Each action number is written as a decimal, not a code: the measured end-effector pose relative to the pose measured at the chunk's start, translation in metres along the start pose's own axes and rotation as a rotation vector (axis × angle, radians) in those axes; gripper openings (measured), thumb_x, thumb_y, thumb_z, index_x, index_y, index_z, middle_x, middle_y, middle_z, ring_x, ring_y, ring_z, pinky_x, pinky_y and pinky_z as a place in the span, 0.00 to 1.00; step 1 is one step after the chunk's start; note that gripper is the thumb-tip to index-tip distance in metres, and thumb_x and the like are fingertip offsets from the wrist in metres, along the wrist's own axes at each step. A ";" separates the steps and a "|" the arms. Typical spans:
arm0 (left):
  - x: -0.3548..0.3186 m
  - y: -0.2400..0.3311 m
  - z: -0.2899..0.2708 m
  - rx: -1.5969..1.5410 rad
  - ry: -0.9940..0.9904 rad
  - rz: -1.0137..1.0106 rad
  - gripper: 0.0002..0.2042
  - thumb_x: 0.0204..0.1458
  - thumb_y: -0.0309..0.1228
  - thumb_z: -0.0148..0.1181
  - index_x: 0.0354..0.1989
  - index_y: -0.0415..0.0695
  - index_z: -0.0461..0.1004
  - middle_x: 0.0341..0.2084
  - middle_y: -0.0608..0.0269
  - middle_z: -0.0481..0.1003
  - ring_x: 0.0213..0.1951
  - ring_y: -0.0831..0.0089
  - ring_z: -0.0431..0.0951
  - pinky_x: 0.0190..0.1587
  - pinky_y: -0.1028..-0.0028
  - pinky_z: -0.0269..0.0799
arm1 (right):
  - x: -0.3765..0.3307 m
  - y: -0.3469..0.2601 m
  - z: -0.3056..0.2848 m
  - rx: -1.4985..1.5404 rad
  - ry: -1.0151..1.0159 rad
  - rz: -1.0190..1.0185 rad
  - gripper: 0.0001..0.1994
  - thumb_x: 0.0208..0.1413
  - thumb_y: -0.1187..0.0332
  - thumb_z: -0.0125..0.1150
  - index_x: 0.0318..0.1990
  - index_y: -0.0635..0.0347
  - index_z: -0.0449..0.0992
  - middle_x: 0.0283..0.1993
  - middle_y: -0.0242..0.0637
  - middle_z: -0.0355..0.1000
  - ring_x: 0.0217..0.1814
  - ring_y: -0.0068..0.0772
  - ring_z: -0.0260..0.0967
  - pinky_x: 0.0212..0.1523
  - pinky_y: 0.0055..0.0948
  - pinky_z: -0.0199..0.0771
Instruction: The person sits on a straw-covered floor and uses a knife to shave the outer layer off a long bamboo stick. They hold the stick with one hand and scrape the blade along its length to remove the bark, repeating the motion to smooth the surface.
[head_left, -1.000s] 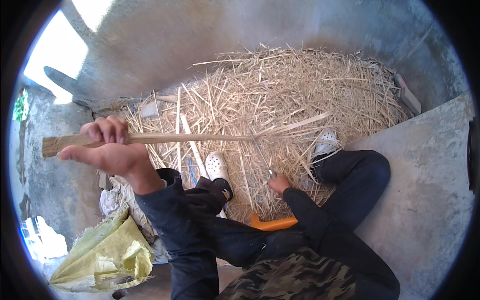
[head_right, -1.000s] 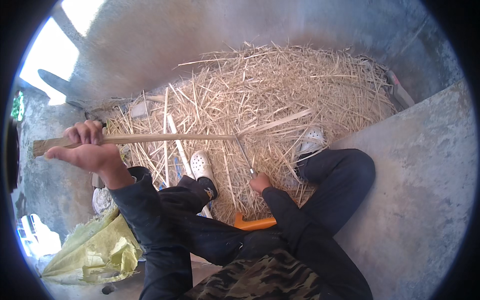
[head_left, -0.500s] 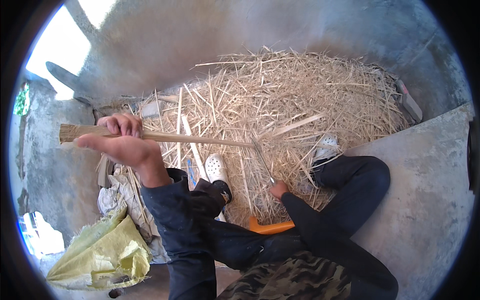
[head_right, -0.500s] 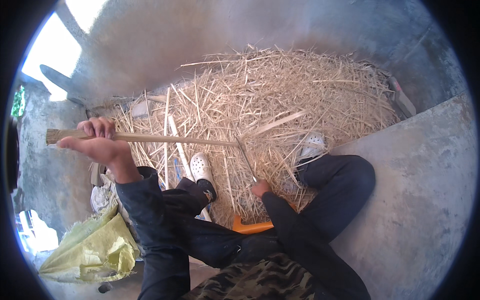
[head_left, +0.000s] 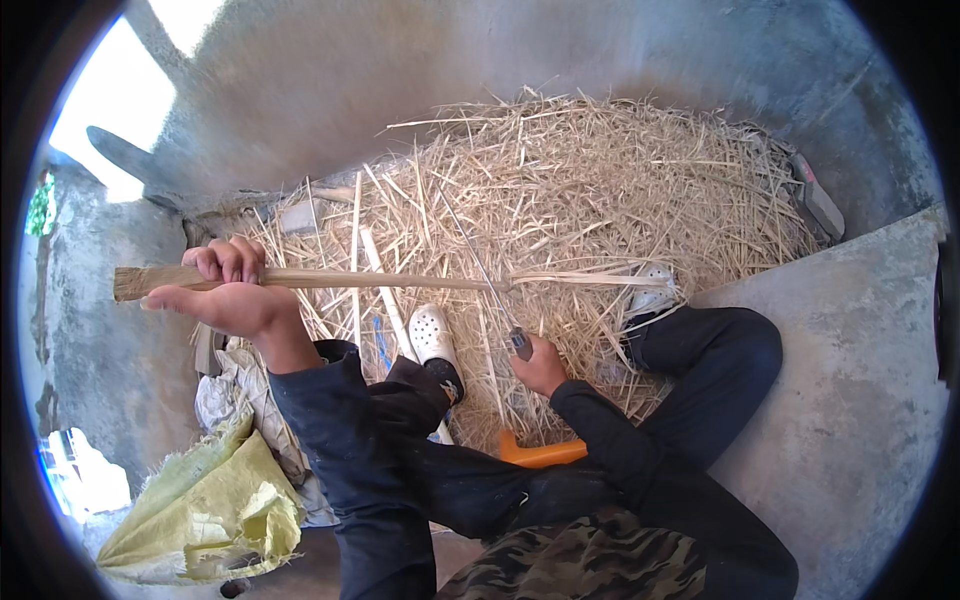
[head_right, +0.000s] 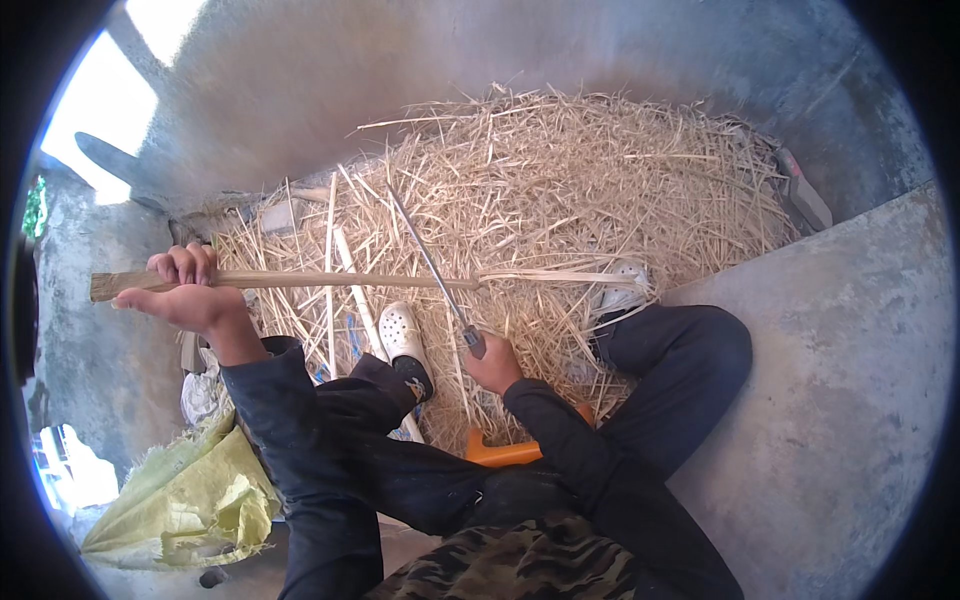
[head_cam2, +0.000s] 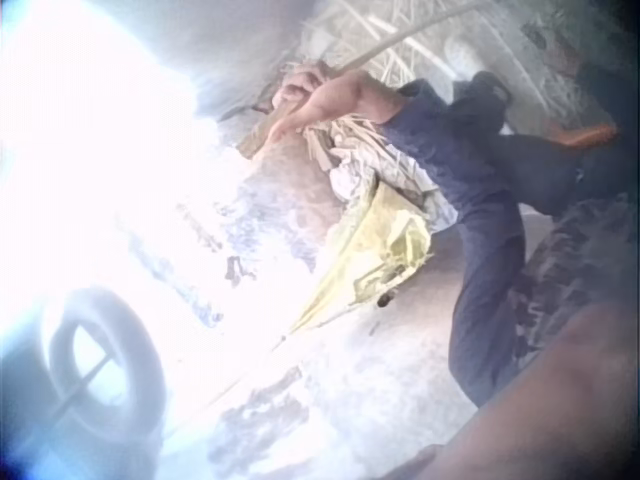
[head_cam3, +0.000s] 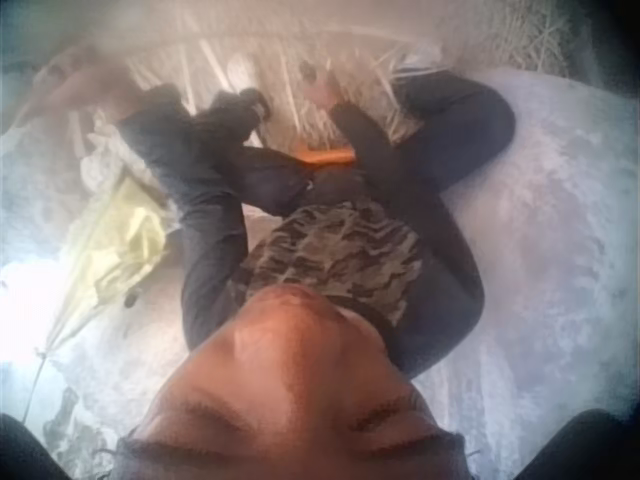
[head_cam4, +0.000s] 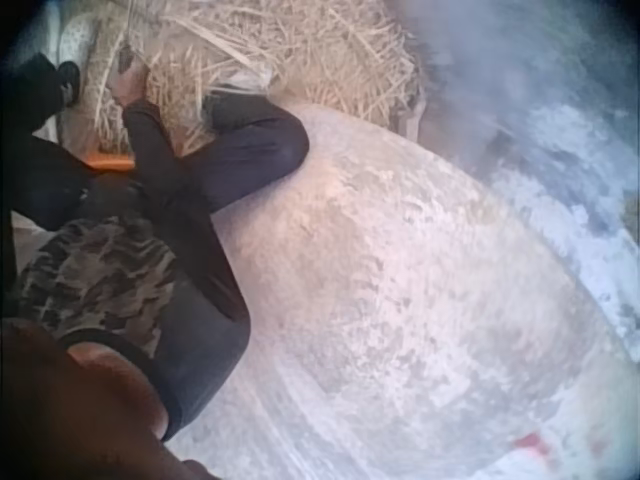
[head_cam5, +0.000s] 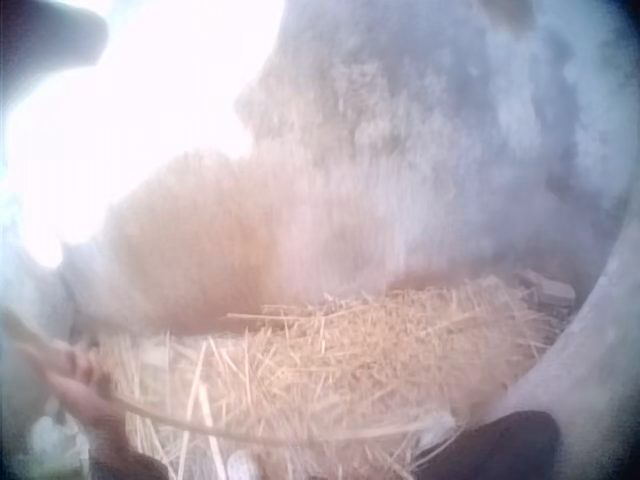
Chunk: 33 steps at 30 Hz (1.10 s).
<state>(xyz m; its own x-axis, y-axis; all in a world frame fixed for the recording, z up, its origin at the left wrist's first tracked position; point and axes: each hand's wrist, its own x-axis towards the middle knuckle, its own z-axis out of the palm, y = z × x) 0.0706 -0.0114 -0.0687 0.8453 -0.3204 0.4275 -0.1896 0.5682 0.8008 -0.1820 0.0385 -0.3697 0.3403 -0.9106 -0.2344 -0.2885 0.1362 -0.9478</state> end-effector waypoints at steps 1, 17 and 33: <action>0.002 -0.001 -0.002 -0.007 0.011 -0.009 0.33 0.50 0.71 0.27 0.21 0.50 0.51 0.10 0.70 0.50 0.12 0.79 0.49 0.16 0.81 0.45 | 0.000 -0.008 0.000 0.039 0.002 -0.047 0.06 0.40 0.72 0.56 0.26 0.66 0.69 0.19 0.46 0.64 0.23 0.41 0.66 0.28 0.36 0.63; 0.008 -0.005 -0.004 0.150 0.181 0.012 0.32 0.53 0.69 0.24 0.21 0.50 0.51 0.10 0.71 0.50 0.12 0.80 0.49 0.14 0.81 0.44 | 0.001 0.036 0.004 -0.193 0.051 -0.031 0.10 0.44 0.68 0.56 0.31 0.67 0.71 0.20 0.51 0.68 0.23 0.44 0.71 0.28 0.40 0.69; 0.002 -0.008 0.006 0.121 0.127 0.049 0.31 0.53 0.68 0.26 0.21 0.49 0.50 0.12 0.72 0.50 0.12 0.81 0.50 0.14 0.81 0.47 | 0.002 0.079 0.016 -0.132 -0.066 0.123 0.10 0.44 0.71 0.55 0.30 0.72 0.68 0.20 0.44 0.67 0.14 0.37 0.65 0.14 0.34 0.61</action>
<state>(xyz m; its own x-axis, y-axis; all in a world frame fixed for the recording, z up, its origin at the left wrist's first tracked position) 0.0707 -0.0216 -0.0714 0.8882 -0.1922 0.4173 -0.2844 0.4833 0.8280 -0.1893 0.0535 -0.4485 0.3520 -0.8619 -0.3650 -0.4448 0.1891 -0.8755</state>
